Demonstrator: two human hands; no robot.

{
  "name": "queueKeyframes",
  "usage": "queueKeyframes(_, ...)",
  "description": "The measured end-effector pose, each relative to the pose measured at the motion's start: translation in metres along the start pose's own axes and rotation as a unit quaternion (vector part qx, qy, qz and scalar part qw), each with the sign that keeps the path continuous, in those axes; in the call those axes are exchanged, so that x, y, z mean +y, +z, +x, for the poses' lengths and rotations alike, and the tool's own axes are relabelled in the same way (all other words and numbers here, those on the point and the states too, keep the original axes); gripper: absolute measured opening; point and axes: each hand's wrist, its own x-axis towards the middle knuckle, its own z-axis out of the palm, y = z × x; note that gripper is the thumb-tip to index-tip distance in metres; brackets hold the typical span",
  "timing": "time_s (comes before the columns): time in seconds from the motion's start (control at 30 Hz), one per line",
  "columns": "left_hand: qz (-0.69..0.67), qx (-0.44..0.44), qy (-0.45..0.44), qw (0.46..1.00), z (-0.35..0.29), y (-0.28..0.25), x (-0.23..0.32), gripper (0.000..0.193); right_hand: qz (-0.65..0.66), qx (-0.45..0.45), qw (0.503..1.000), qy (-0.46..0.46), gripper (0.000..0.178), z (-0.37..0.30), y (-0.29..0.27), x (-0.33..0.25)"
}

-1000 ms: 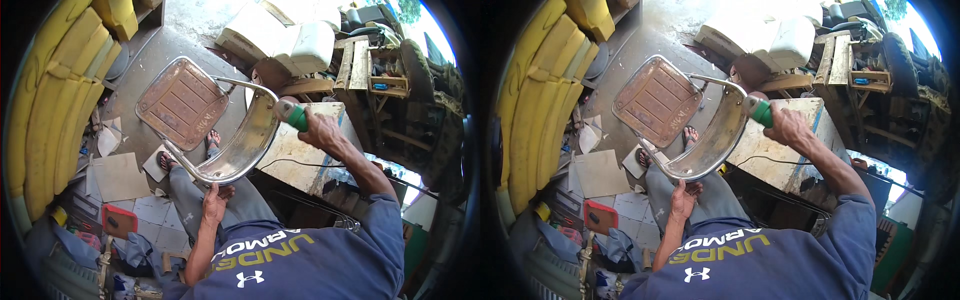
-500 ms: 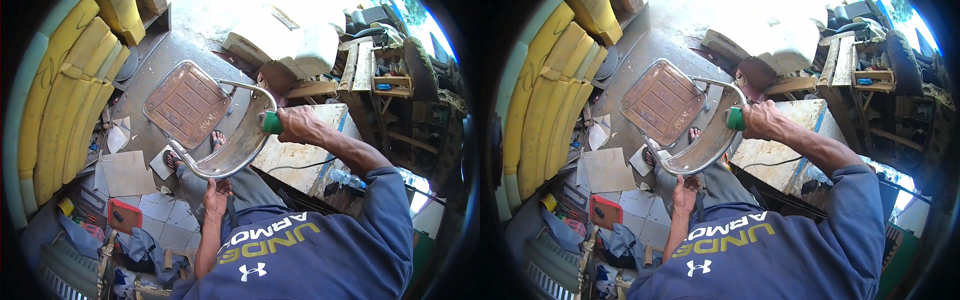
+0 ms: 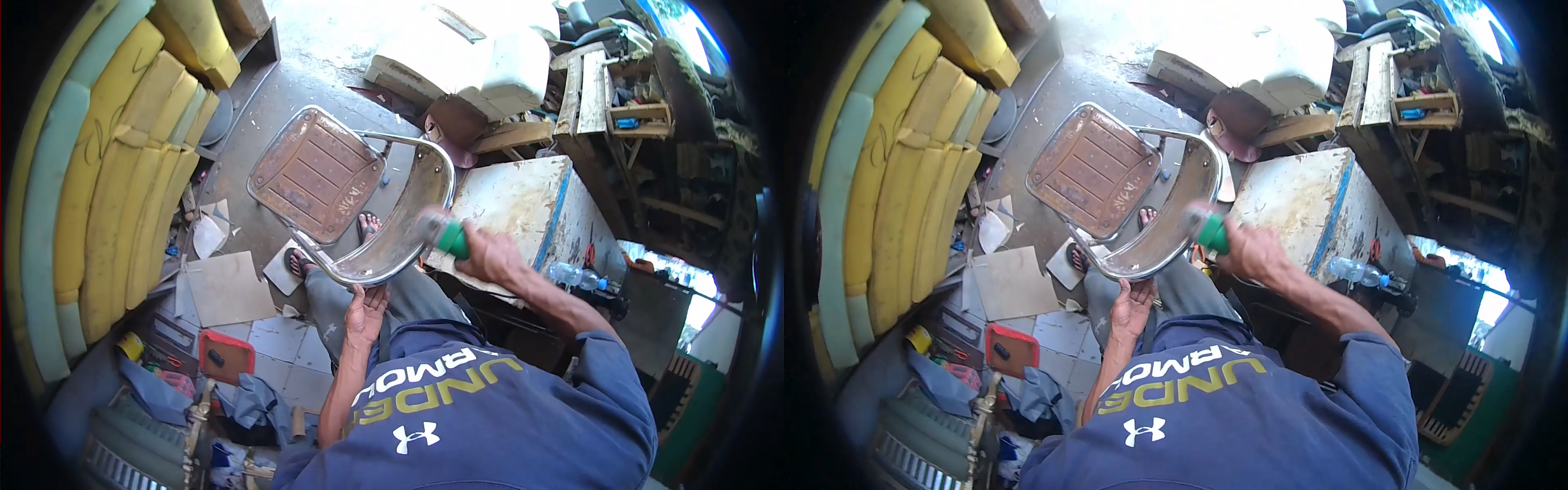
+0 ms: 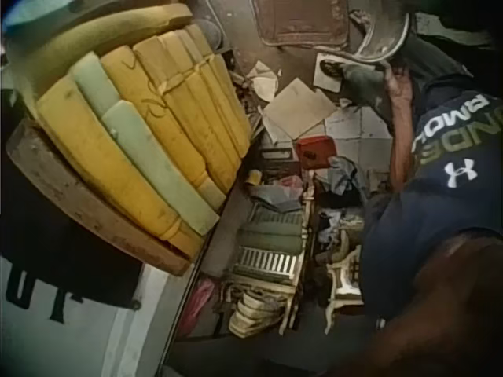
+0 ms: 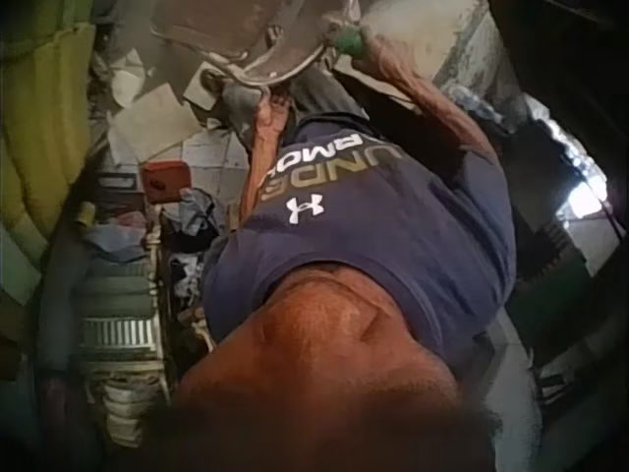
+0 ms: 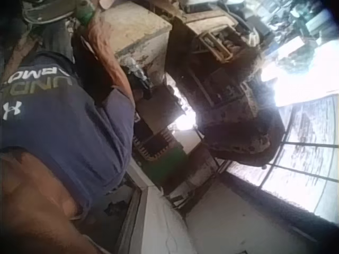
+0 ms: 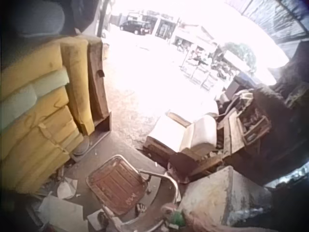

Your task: The person uses a power angle grinder to smooth and polish the metal frame of a folding chair, moving the tool along the edges and legs while holding the frame by hand.

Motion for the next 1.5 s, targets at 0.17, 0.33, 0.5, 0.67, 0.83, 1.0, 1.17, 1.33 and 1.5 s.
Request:
queueKeyframes(0.17, 0.035, 0.050, -0.007, 0.998, -0.004, 0.006, 0.009, 0.047, 0.044, 0.084, 0.993, 0.065, 0.073, 0.012, 0.002, 0.040)
queueKeyframes(0.33, 0.083, 0.087, -0.005, 0.993, -0.008, 0.009, 0.023, 0.047, 0.140, 0.013, 0.989, -0.034, 0.084, -0.037, 0.069, 0.007)
queueKeyframes(0.5, 0.139, 0.080, -0.037, 0.986, -0.008, 0.011, 0.038, 0.048, 0.276, 0.157, 0.938, 0.142, 0.076, -0.022, 0.094, 0.045)
queueKeyframes(0.67, 0.197, 0.099, -0.064, 0.973, -0.004, 0.025, 0.055, 0.044, 0.317, 0.223, 0.921, 0.032, 0.077, -0.045, 0.146, 0.019)
queueKeyframes(0.83, 0.281, 0.124, -0.074, 0.949, -0.009, 0.038, 0.061, 0.045, 0.459, 0.197, 0.843, 0.198, 0.080, -0.027, 0.153, 0.008)
queueKeyframes(1.0, 0.352, 0.121, -0.107, 0.922, -0.012, 0.036, 0.083, 0.045, 0.572, 0.141, 0.783, 0.197, 0.083, -0.051, 0.205, -0.020)
queueKeyframes(1.17, 0.386, 0.135, -0.120, 0.905, -0.012, 0.047, 0.076, 0.045, 0.689, 0.176, 0.685, 0.161, 0.084, -0.072, 0.225, -0.060)
queueKeyframes(1.33, 0.437, 0.135, -0.120, 0.881, -0.014, 0.053, 0.079, 0.047, 0.699, 0.150, 0.677, 0.175, 0.087, -0.064, 0.203, -0.070)
queueKeyframes(1.5, 0.466, 0.138, -0.120, 0.865, -0.013, 0.056, 0.073, 0.054, 0.707, 0.178, 0.654, 0.202, 0.086, -0.029, 0.187, -0.055)
